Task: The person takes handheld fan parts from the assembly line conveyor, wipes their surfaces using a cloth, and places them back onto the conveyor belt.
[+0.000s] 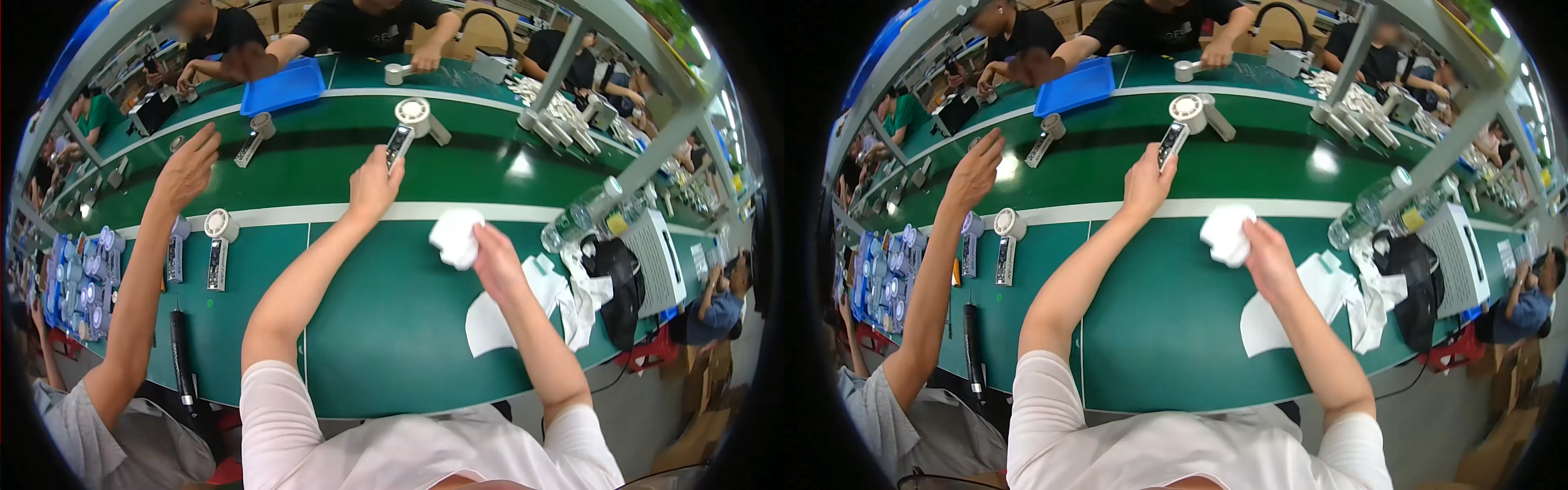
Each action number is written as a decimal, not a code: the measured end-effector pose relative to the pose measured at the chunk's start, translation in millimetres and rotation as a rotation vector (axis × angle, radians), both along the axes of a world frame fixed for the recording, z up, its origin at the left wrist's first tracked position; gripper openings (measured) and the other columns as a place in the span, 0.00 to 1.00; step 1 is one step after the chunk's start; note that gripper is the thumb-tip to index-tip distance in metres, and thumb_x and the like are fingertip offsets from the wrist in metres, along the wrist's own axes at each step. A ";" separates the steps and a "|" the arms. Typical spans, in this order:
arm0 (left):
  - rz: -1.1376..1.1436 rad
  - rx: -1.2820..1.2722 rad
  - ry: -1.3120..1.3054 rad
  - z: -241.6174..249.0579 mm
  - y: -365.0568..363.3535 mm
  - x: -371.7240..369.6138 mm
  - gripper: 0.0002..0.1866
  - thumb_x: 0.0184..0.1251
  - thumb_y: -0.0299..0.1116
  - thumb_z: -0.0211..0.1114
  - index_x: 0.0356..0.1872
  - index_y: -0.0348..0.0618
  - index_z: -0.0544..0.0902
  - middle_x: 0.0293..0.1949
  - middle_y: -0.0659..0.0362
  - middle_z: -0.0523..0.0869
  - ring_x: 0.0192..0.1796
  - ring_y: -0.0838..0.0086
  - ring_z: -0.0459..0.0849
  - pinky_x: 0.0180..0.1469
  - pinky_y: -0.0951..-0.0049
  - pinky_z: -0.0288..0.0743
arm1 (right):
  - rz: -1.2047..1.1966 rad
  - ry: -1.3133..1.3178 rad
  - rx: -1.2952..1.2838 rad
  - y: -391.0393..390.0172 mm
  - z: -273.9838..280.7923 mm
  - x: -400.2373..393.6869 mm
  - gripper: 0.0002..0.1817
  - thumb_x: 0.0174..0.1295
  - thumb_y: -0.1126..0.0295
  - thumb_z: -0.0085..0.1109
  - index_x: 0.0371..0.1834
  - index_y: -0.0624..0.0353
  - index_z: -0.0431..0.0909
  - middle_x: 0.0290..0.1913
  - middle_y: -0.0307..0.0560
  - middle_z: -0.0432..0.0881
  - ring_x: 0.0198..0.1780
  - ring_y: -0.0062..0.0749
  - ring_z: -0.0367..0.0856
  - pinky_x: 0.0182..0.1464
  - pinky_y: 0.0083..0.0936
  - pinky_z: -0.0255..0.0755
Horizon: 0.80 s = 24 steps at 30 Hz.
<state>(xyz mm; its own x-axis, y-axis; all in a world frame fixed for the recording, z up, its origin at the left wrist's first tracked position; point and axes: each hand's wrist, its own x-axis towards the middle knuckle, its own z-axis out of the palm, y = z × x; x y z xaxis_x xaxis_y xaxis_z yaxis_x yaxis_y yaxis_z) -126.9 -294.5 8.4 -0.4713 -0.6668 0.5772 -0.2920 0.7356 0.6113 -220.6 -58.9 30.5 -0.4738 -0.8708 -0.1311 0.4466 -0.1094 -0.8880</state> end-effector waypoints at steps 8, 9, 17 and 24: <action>-0.130 -0.140 0.024 22.0 158.6 55.8 0.20 0.67 0.36 0.64 0.55 0.38 0.71 0.41 0.45 0.85 0.37 0.48 0.86 0.36 0.54 0.79 | -0.009 0.100 -0.228 -7.3 20.7 27.5 0.15 0.66 0.66 0.64 0.51 0.60 0.77 0.45 0.38 0.83 0.45 0.22 0.80 0.49 0.23 0.70; -0.100 -0.127 0.021 23.8 171.0 61.3 0.20 0.67 0.36 0.64 0.55 0.37 0.72 0.41 0.46 0.85 0.36 0.49 0.86 0.35 0.55 0.80 | -0.045 0.174 -0.195 2.3 15.8 33.2 0.14 0.66 0.67 0.64 0.50 0.61 0.77 0.45 0.38 0.83 0.45 0.21 0.80 0.48 0.23 0.70; -0.114 -0.227 0.089 -2.2 226.1 83.1 0.30 0.64 0.39 0.64 0.61 0.31 0.66 0.49 0.41 0.80 0.35 0.50 0.85 0.38 0.57 0.80 | -0.050 0.357 -0.153 47.4 3.3 46.9 0.12 0.67 0.71 0.60 0.51 0.62 0.77 0.44 0.40 0.84 0.45 0.23 0.81 0.49 0.23 0.74; -0.290 -0.017 0.229 4.2 213.9 112.7 0.28 0.70 0.44 0.61 0.62 0.34 0.65 0.42 0.44 0.81 0.39 0.55 0.84 0.41 0.58 0.77 | 0.056 0.634 -0.135 60.4 20.0 51.0 0.14 0.67 0.75 0.58 0.55 0.64 0.75 0.43 0.40 0.82 0.43 0.21 0.79 0.47 0.20 0.72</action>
<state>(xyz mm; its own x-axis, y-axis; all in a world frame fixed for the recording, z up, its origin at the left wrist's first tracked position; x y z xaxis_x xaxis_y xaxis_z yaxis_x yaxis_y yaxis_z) -14.1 -80.7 12.6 -0.4966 -0.5142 0.6993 0.0732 0.7780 0.6240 -169.6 1.5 50.5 -0.3772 -0.8855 0.2713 -0.1513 -0.2300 -0.9613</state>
